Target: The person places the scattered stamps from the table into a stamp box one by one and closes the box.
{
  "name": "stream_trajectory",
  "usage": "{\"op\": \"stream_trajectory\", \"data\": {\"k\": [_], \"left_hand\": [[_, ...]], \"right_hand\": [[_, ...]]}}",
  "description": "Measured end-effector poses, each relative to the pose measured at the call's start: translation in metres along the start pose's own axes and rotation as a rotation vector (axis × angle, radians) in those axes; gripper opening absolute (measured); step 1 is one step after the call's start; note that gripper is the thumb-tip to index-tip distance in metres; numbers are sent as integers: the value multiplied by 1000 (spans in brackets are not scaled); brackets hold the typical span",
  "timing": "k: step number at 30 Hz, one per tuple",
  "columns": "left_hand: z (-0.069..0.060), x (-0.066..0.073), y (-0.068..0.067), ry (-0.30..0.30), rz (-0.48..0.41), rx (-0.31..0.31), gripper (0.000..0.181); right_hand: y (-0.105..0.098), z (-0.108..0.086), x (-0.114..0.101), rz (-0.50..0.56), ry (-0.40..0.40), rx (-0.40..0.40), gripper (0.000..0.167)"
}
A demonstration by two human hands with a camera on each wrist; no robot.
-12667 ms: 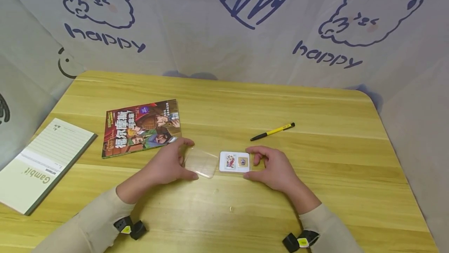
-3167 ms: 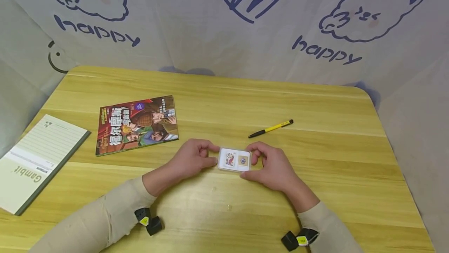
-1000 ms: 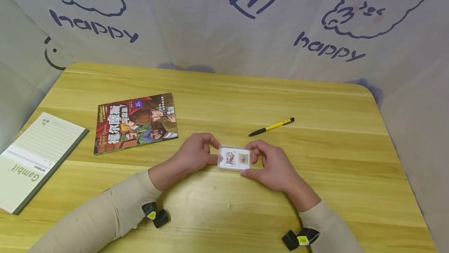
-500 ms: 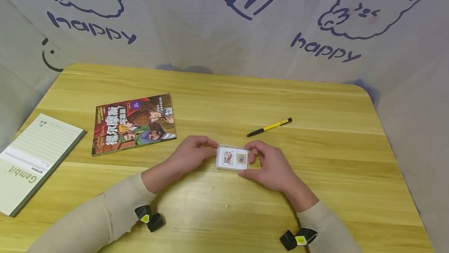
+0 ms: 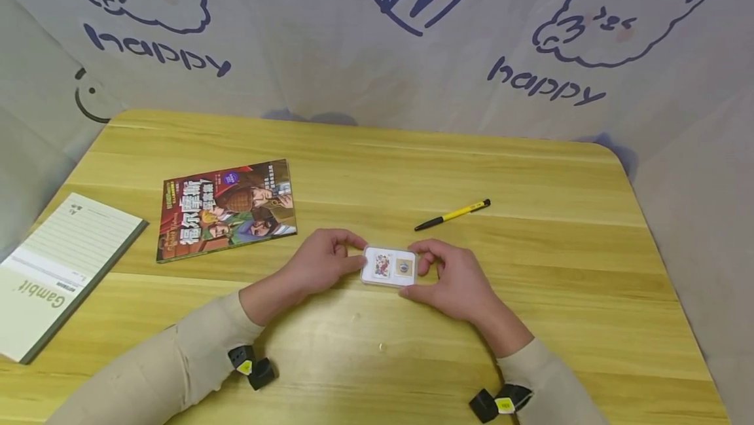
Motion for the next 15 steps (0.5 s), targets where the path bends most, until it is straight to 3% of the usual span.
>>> {"op": "stream_trajectory", "data": {"k": [15], "left_hand": [[1, 2, 0, 14, 44, 21, 17]], "right_hand": [[-1, 0, -1, -32, -46, -9, 54]]}}
Point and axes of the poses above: each hand's wrist, its own z-axis towards the middle knuckle, its own y-axis out of the palm, x = y × z, the point moved 2 cm from there along z, towards the middle knuckle, and after that the axes turned 12 degrees about z, right-handed, at the moved point
